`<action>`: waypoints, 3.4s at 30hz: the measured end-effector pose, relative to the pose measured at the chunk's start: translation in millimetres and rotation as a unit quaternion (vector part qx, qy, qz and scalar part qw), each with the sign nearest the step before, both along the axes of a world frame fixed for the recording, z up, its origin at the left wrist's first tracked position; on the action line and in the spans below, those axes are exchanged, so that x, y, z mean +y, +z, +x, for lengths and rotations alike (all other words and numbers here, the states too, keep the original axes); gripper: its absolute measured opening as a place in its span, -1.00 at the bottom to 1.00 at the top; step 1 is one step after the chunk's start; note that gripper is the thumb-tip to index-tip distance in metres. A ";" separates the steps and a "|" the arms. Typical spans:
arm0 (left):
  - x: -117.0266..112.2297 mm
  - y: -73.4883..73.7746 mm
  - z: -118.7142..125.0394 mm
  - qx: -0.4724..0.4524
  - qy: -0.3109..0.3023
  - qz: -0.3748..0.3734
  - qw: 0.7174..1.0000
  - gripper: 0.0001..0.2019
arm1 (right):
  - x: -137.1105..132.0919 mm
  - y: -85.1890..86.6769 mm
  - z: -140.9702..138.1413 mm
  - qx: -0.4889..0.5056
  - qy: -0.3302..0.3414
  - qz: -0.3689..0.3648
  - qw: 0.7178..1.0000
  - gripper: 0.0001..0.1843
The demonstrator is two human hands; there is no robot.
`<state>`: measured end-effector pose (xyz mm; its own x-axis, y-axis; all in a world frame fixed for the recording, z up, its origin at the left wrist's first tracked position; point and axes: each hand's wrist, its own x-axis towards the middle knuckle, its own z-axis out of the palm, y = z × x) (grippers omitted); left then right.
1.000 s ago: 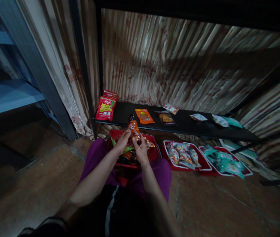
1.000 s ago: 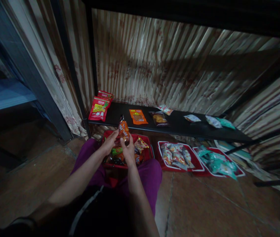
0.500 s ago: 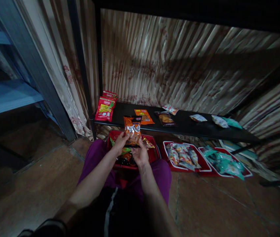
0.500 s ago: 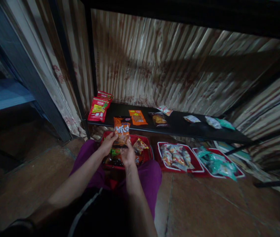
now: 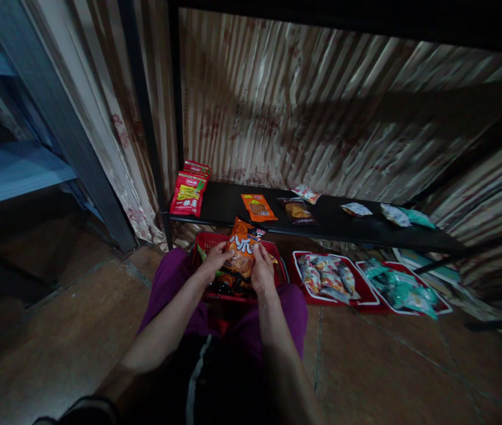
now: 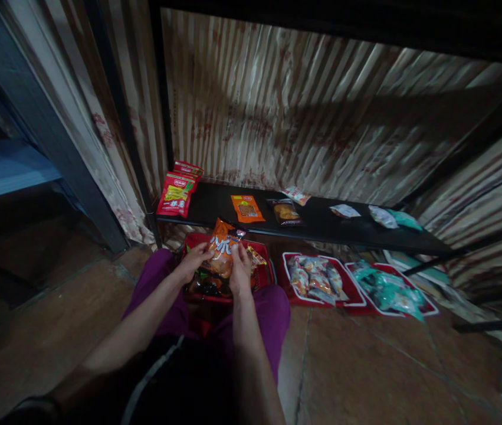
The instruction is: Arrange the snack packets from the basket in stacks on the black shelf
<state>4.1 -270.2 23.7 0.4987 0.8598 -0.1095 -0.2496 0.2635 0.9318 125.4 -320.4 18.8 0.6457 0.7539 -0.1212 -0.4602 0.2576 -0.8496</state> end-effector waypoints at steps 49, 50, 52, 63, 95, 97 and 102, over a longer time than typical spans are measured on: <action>-2.2 4.2 -3.8 -0.029 -0.044 -0.014 0.999 -0.46 | -2.8 6.9 5.6 0.037 0.008 -0.059 0.998 -0.54; 1.0 4.8 -2.3 -0.024 -0.031 -0.009 0.999 -0.47 | -2.3 5.9 4.3 0.035 0.003 -0.065 0.997 -0.50; 8.8 4.0 0.7 -0.019 -0.009 -0.004 1.000 -0.48 | -0.5 2.4 2.5 0.016 0.028 -0.073 0.997 -0.44; 83.1 -18.4 24.8 0.010 0.092 -0.011 0.996 -0.52 | 57.9 -14.0 12.2 -0.057 0.087 -0.103 0.989 -0.34; 327.7 -48.6 121.2 0.204 0.258 0.265 0.907 -0.41 | 394.4 -31.0 95.8 -0.080 0.090 -0.065 0.991 -0.48; 331.4 -52.0 121.5 0.221 0.250 0.269 0.904 -0.41 | 400.8 -38.9 97.2 -0.096 0.086 -0.070 0.989 -0.45; 337.9 -58.4 122.3 0.290 0.228 0.272 0.888 -0.41 | 412.2 -57.4 101.3 -0.199 0.078 -0.077 0.974 -0.42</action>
